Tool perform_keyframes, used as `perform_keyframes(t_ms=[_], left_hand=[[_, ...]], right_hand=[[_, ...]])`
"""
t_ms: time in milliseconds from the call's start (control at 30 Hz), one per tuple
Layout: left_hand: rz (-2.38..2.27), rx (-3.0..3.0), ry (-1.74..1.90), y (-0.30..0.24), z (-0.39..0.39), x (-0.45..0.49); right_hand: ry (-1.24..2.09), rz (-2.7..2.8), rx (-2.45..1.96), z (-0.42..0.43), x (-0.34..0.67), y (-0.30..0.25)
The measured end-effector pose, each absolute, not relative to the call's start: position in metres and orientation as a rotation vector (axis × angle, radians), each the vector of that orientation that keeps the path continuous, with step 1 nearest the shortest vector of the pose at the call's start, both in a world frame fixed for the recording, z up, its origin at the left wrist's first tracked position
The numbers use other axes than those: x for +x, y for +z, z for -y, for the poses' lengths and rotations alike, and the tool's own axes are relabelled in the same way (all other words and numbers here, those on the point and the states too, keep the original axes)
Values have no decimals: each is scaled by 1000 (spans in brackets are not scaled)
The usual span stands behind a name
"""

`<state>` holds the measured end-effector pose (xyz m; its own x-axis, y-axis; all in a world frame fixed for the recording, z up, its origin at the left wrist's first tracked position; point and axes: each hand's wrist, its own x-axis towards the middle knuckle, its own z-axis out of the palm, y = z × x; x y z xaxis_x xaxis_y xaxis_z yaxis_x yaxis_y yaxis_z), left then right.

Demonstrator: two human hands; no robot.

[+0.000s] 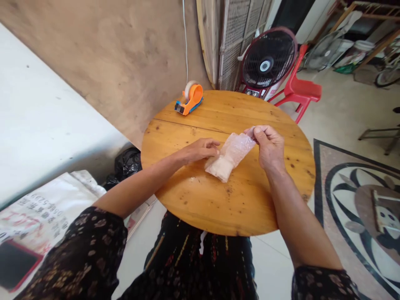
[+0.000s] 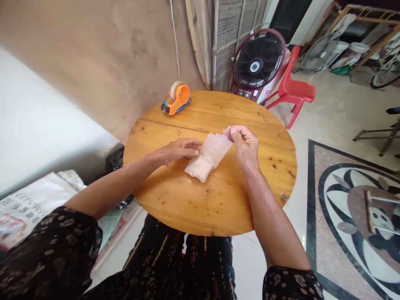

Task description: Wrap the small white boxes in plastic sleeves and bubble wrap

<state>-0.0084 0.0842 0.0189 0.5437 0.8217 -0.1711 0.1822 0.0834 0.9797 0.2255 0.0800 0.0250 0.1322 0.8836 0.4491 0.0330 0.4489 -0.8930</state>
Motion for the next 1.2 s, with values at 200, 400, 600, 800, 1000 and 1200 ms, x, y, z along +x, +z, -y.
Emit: perform_keyframes(t_ms=[200,400,600,800,1000,1200], left_hand=[[-702,1275,506,29,-91,5],[-655,1227,646,11,-90,8],[-788,1254,715,11,-88,6],[-891,1304,814,5,-97,-1],[-1016,1258,886,3,-106,-5],[-1069,1237,886,0,-108,-4]], right_hand=[[837,1303,-1004,-84,224,28],[870,1443,-1137,-96,222,45],[957,1373,-1126,-121,222,43],[1040,1261,-1153,-134,217,10],[772,1216,-1197,-134,236,12],[424,1325,-1026,-92,231,58]])
